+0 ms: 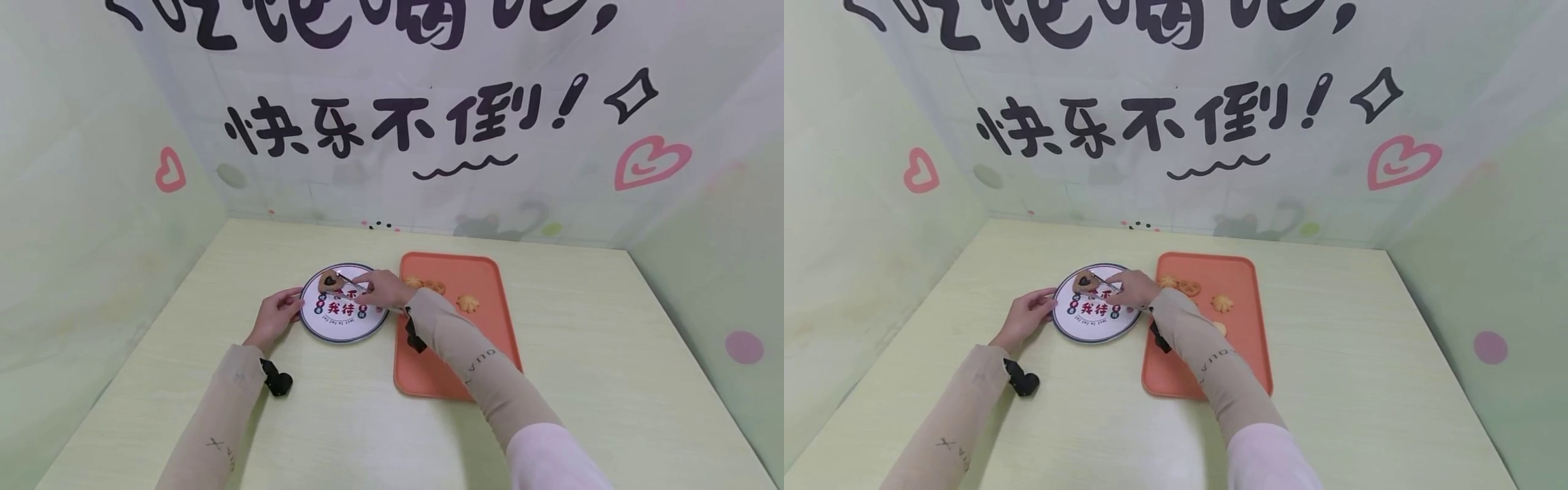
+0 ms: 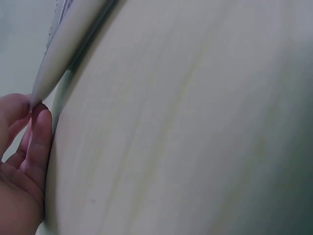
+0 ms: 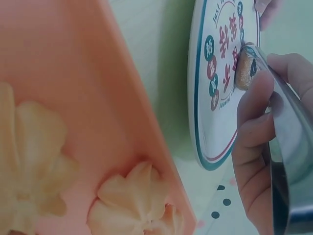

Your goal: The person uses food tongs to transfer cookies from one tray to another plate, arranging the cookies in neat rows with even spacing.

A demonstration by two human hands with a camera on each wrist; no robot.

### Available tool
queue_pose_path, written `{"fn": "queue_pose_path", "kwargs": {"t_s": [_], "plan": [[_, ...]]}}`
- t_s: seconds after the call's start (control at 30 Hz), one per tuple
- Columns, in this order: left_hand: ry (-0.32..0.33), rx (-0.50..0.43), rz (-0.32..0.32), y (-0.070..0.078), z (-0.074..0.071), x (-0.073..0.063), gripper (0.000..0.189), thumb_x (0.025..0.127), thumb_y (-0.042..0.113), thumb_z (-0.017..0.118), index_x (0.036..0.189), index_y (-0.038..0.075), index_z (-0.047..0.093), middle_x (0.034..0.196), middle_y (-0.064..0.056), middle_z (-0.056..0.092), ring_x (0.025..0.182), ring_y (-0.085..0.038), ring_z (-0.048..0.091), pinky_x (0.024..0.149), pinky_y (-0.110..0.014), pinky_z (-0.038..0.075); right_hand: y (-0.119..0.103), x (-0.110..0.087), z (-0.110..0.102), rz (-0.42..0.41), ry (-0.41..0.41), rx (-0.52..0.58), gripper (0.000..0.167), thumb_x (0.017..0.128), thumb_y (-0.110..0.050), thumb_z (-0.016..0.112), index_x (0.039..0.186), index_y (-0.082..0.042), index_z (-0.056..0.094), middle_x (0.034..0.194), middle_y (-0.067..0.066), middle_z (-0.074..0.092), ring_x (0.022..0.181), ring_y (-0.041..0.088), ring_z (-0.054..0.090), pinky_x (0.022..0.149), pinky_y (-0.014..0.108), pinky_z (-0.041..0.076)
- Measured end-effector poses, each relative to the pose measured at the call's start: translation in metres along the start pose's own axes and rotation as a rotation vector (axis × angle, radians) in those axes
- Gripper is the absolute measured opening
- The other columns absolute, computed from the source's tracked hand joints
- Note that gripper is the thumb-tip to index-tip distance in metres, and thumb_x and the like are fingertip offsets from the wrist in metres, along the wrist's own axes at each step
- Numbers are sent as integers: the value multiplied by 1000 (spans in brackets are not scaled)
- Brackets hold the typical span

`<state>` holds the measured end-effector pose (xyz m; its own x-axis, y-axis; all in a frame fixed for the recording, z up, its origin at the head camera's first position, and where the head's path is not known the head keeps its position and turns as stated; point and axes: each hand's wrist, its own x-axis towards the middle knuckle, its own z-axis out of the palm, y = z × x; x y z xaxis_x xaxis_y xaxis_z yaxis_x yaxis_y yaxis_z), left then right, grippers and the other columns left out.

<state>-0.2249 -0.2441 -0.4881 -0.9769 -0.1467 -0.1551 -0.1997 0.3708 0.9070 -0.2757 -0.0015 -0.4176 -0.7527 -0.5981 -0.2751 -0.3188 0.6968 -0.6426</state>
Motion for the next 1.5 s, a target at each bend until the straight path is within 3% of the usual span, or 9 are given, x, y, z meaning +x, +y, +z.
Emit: {"fn": "queue_pose_path", "kwargs": {"t_s": [0.3,0.8,1.2,1.5], "plan": [[4,-4,3,-1,0,0,36,89,14,53,125,7,49,100,-13,52,78,-15,54,65,-19,51,3,0,-9,3,7,-55,51,84,-25,61,131,-18,44,69,3,52,48,11,48,43,20,36],[1,-13,13,0,1,1,36,89,14,53,124,7,50,100,-14,52,78,-15,55,65,-20,51,3,3,-14,-23,-2,-113,52,83,-23,62,132,-18,44,74,4,54,53,12,49,46,21,41],[5,-4,15,0,1,0,37,89,13,53,125,6,49,100,-14,53,77,-15,54,65,-20,51,10,-2,-16,-44,5,-84,52,82,-26,63,131,-18,45,77,3,55,60,11,47,48,20,39],[7,1,2,1,1,-1,38,90,14,52,126,7,48,102,-13,52,81,-16,54,67,-19,51,15,-26,-46,-57,35,15,57,81,-25,65,132,-15,42,85,6,54,68,17,49,50,25,42]]}}
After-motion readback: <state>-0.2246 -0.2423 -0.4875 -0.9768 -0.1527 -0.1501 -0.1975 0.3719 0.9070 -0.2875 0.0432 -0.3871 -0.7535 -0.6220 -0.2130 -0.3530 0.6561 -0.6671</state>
